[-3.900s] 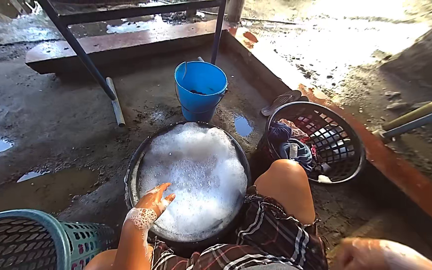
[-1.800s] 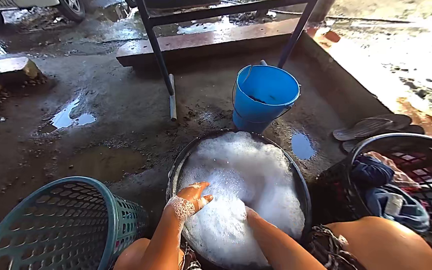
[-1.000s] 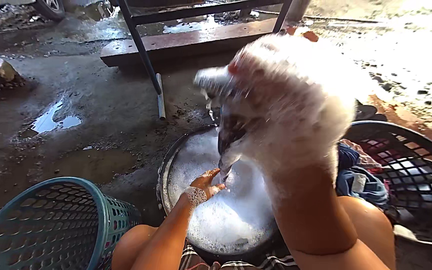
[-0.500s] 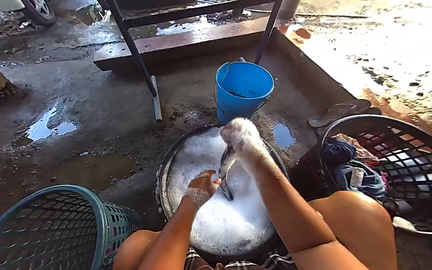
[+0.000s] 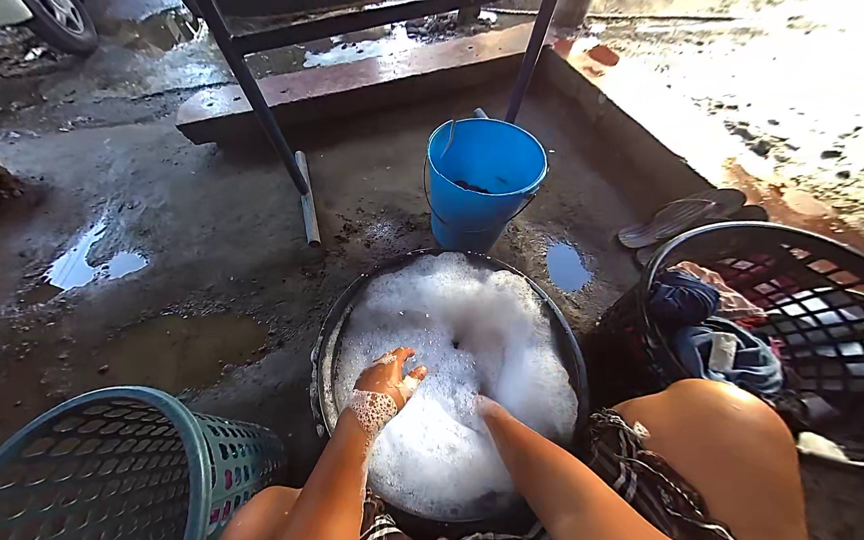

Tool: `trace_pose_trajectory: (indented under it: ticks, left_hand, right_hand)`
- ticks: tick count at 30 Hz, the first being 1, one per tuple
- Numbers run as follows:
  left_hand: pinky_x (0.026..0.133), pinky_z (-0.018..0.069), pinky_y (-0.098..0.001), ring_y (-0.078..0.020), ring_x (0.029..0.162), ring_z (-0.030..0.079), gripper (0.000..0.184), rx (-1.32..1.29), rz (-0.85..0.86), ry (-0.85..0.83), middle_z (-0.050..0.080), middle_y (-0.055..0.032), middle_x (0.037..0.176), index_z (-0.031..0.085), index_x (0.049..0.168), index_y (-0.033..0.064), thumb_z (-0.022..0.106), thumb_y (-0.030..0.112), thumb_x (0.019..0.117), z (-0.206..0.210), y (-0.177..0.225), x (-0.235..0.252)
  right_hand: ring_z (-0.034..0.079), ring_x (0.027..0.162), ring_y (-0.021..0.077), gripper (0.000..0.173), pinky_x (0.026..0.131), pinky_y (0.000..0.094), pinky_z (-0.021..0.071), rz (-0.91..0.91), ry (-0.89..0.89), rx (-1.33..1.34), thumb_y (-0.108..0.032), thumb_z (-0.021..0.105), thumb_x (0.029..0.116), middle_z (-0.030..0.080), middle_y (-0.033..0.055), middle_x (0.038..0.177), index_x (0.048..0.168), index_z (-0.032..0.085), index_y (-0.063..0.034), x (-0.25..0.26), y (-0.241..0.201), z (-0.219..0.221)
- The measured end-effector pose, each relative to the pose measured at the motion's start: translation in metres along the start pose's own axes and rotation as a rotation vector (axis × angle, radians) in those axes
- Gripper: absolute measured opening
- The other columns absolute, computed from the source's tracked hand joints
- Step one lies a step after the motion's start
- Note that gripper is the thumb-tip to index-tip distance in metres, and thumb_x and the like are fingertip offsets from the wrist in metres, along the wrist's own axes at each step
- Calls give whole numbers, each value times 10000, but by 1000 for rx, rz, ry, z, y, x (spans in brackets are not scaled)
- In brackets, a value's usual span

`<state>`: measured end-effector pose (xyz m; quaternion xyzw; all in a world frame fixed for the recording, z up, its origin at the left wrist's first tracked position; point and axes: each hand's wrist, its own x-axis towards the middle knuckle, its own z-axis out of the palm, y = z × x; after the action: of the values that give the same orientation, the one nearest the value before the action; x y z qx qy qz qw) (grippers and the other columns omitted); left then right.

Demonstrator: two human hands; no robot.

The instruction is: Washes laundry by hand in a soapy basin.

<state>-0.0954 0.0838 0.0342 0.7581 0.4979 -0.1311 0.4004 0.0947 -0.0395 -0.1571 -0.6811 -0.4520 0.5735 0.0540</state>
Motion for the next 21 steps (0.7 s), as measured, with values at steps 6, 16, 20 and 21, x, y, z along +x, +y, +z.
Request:
trace_pose_trajectory:
  ticks: [6, 16, 20, 21]
  left_hand:
    - [1128, 400, -500, -312, 1338, 536, 552, 23, -12, -39, 531, -148, 1480, 472, 1492, 85, 528, 412, 1052, -1, 0, 3]
    - [1161, 372, -477, -302, 1353, 530, 639, -79, 157, 48, 576, -196, 1422, 506, 1448, 2, 718, 332, 944, 15, 27, 4]
    - [1146, 393, -467, -279, 1322, 555, 544, -38, 126, 8, 612, -181, 1376, 573, 1387, 17, 653, 372, 983, 22, 26, 8]
    - [1153, 387, -447, -263, 1330, 548, 524, -48, 131, 6, 611, -175, 1380, 576, 1385, 19, 627, 373, 1001, 23, 26, 7]
  right_hand:
    - [626, 1145, 403, 274, 941, 606, 490, -204, 144, -553, -124, 664, 930, 662, 238, 1174, 1150, 666, 39, -43, -136, -74]
    - [615, 672, 89, 30, 569, 287, 531, -962, 603, -77, -114, 666, 882, 625, -1, 757, 910, 667, -103, -212, -242, -131]
    - [607, 799, -25, 150, 697, 179, 522, -1105, 825, -39, -151, 758, 871, 660, -80, 869, 1014, 724, -121, -224, -251, -161]
    - [615, 869, -42, 225, 713, 114, 495, -1465, 1069, -29, -234, 780, 819, 684, -80, 919, 1003, 756, -106, -157, -229, -176]
